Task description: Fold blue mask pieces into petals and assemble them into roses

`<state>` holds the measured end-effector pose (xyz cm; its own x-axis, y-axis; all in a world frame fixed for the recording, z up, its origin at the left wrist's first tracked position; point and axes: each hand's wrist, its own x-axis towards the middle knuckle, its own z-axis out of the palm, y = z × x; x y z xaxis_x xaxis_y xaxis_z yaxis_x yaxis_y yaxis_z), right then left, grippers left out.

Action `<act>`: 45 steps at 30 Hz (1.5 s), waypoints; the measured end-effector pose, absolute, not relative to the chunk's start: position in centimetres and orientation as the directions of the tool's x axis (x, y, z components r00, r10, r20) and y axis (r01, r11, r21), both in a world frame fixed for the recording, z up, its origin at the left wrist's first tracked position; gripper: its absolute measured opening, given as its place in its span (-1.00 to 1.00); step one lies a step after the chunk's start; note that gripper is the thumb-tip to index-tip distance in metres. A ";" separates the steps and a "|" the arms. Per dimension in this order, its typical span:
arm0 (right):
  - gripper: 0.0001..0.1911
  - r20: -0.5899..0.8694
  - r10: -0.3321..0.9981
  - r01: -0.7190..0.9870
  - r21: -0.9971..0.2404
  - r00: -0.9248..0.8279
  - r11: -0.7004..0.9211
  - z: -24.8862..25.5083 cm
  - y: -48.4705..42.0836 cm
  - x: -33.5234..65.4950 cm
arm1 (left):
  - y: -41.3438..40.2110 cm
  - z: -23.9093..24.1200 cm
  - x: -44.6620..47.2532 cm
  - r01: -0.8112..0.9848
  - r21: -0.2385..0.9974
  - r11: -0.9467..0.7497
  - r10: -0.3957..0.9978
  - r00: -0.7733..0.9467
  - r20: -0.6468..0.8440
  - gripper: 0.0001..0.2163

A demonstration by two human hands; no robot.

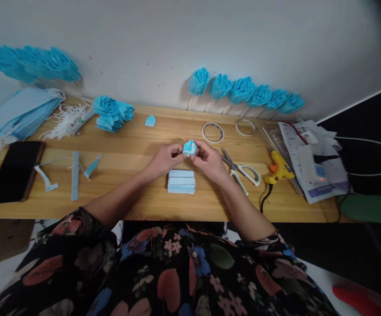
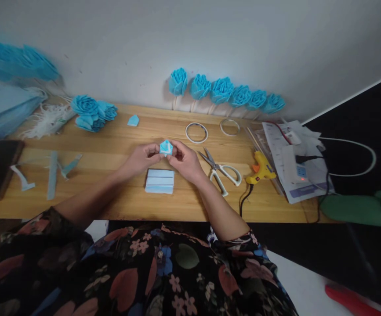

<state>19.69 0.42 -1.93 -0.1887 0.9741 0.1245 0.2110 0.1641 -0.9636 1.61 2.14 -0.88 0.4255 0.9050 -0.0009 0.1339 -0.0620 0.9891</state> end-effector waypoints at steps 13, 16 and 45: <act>-0.46 0.088 0.969 0.166 -0.978 -0.231 0.129 -1.2 0.3 19.7 | 2.2 -0.1 1.5 0.038 0.999 -0.024 0.893 0.450 0.005 -0.84; -0.50 0.096 0.964 0.161 -0.977 -0.249 0.139 -1.1 0.2 19.7 | 2.3 -0.4 1.5 0.063 0.998 -0.027 0.908 0.420 -0.002 -0.82; -0.53 0.063 0.984 0.092 -0.993 -0.165 0.079 -1.2 0.6 19.9 | 2.3 -0.5 1.6 0.085 0.996 0.000 0.904 0.426 -0.036 -0.78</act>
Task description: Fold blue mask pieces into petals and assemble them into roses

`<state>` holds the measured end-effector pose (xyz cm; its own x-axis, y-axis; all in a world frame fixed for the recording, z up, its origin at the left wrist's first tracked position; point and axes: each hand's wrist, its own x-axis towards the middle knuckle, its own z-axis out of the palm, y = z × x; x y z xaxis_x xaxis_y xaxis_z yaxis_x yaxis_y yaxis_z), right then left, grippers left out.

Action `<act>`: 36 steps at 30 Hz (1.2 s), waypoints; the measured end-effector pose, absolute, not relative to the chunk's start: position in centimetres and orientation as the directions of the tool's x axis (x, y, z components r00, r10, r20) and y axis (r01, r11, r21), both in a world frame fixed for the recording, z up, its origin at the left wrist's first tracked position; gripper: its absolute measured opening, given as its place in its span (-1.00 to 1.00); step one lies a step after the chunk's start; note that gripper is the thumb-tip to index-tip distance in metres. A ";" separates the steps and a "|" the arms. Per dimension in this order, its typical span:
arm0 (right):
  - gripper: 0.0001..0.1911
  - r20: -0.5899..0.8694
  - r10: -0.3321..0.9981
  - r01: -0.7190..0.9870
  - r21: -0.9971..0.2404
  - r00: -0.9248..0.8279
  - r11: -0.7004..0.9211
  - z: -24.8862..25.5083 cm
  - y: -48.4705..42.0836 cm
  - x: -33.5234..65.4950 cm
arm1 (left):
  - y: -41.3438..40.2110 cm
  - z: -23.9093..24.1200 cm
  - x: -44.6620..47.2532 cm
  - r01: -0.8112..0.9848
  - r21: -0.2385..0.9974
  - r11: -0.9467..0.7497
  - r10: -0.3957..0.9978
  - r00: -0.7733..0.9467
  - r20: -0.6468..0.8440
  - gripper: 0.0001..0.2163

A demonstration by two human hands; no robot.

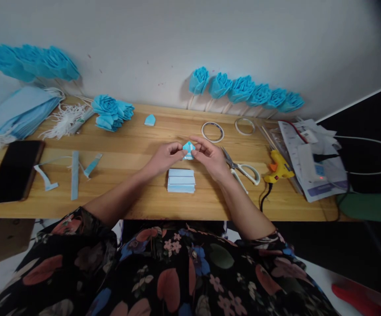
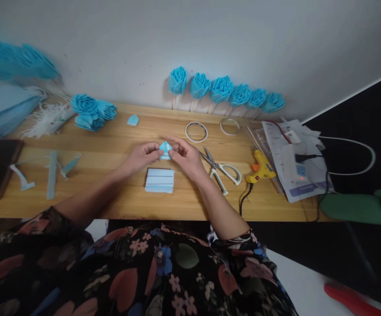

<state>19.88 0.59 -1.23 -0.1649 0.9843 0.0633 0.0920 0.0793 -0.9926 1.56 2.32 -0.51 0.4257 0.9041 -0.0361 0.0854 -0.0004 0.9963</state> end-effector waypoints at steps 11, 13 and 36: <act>-0.43 0.075 0.960 0.089 -0.991 -0.271 0.102 -1.0 0.1 19.2 | 2.4 -1.0 1.5 0.029 0.999 -0.016 0.922 0.386 0.003 -0.84; -0.44 0.078 0.957 0.097 -0.989 -0.281 0.109 -1.0 0.1 19.3 | 2.4 -1.1 1.5 0.024 1.000 0.005 0.922 0.386 -0.014 -0.86; -0.46 0.050 0.967 0.083 -0.994 -0.248 0.072 -1.4 0.2 19.4 | 2.3 -0.8 1.6 0.008 1.000 0.005 0.916 0.402 -0.008 -0.82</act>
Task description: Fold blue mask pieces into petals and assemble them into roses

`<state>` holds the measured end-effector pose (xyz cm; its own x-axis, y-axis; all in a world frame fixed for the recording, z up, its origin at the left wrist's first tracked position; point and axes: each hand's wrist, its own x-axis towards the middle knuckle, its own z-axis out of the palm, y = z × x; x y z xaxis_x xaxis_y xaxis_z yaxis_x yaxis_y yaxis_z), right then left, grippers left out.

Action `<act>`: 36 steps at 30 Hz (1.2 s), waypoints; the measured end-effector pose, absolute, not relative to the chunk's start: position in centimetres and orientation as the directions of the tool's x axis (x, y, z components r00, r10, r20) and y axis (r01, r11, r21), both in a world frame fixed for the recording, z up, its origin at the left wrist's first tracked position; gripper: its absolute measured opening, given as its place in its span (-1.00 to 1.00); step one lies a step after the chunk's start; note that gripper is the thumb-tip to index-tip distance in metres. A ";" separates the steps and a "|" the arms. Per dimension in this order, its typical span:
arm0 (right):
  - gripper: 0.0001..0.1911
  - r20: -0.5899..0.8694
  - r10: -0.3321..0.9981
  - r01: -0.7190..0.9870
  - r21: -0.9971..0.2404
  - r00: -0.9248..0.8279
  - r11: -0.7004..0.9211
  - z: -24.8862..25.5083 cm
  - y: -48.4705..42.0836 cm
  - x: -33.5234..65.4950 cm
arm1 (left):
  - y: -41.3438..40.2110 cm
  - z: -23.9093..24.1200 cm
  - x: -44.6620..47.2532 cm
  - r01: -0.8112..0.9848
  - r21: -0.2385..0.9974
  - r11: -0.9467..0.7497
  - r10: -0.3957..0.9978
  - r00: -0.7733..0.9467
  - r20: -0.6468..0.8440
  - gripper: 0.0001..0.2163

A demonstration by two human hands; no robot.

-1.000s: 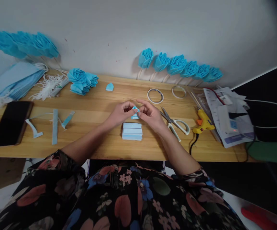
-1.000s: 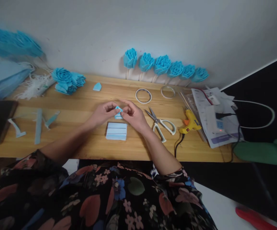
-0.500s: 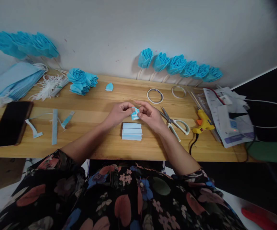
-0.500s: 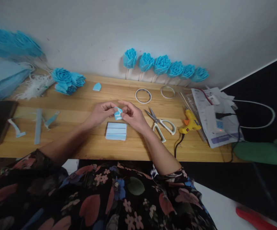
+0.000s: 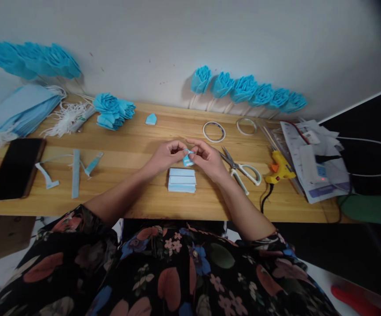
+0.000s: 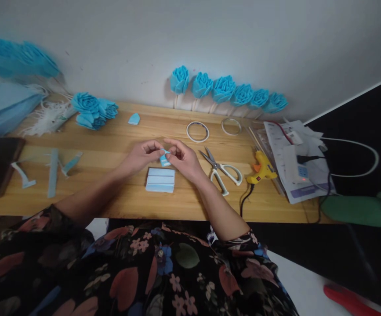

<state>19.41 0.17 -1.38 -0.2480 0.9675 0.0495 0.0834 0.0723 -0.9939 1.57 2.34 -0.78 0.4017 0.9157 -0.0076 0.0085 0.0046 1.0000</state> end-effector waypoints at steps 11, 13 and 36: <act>-0.52 0.055 0.963 0.087 -0.993 -0.265 0.080 -0.9 0.1 19.5 | 2.0 -0.6 1.7 0.047 0.999 -0.005 0.924 0.381 -0.013 -0.90; -0.52 0.048 0.961 0.082 -0.994 -0.271 0.073 -0.8 0.1 19.5 | 2.1 -0.5 1.7 0.021 1.000 0.008 0.927 0.374 -0.015 -0.90; -0.57 0.047 0.956 0.042 -0.997 -0.288 0.062 -1.3 0.2 19.5 | 2.0 -0.7 1.8 0.008 1.000 -0.006 0.923 0.384 0.003 -0.87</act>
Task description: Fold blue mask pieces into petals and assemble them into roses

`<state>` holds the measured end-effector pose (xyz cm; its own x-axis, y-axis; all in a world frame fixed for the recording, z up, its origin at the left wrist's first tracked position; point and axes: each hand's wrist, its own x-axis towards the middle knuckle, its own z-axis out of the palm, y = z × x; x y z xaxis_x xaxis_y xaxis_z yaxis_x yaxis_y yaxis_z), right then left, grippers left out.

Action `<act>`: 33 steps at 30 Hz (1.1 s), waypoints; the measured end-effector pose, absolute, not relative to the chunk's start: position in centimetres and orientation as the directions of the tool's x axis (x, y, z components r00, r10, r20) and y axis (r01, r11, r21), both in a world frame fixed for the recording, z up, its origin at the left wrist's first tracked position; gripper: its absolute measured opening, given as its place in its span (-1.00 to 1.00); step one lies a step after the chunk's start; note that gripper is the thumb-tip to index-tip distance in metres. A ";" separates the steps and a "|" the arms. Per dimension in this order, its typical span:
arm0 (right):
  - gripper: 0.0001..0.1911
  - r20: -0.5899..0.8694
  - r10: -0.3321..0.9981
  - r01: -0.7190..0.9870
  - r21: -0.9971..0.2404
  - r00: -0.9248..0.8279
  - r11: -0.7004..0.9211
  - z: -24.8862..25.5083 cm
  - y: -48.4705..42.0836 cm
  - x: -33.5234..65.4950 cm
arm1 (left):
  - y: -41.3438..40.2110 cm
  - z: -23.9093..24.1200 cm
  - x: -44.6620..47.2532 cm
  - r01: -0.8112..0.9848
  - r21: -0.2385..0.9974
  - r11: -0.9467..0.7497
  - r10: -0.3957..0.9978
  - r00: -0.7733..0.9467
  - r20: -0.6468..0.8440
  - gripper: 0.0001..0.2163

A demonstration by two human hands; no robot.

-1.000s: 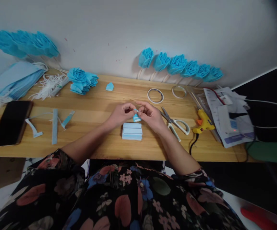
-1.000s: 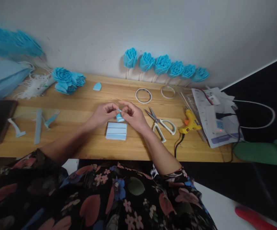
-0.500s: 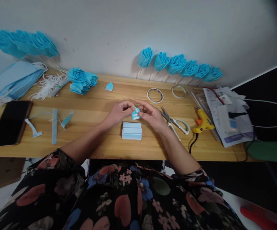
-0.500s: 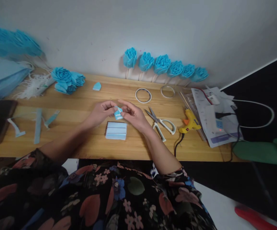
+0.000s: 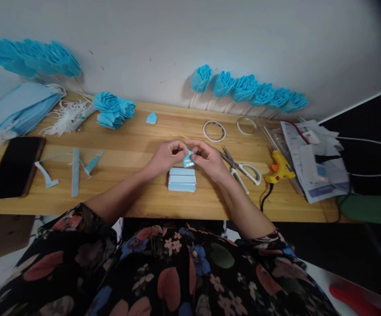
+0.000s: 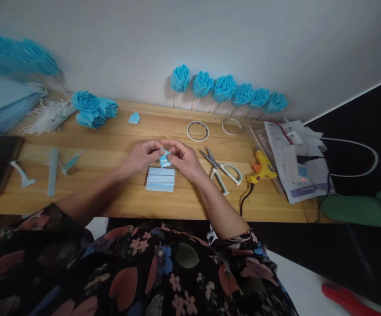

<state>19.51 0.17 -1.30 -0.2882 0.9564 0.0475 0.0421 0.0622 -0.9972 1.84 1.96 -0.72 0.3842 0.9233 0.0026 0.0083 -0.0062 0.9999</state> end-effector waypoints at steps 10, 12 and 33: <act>-0.51 0.041 0.958 0.005 -0.999 -0.285 0.044 -1.0 0.2 19.8 | 2.7 -0.9 1.5 -0.059 0.998 0.008 0.944 0.331 0.012 -0.80; -0.51 0.036 0.965 0.021 -0.999 -0.259 0.043 -1.2 0.3 19.8 | 2.7 -0.8 1.4 -0.058 0.998 0.000 0.941 0.338 0.020 -0.81; -0.52 0.091 0.940 0.234 -0.956 -0.330 0.175 0.0 -0.2 20.0 | 2.8 0.3 0.3 0.320 0.904 -0.283 0.863 0.496 0.095 -0.90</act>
<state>20.04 -0.18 0.01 -0.3297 0.9397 0.0909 0.2341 0.1747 -0.9564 0.31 2.83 0.27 0.4956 0.8634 0.0948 0.3202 -0.2831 0.9041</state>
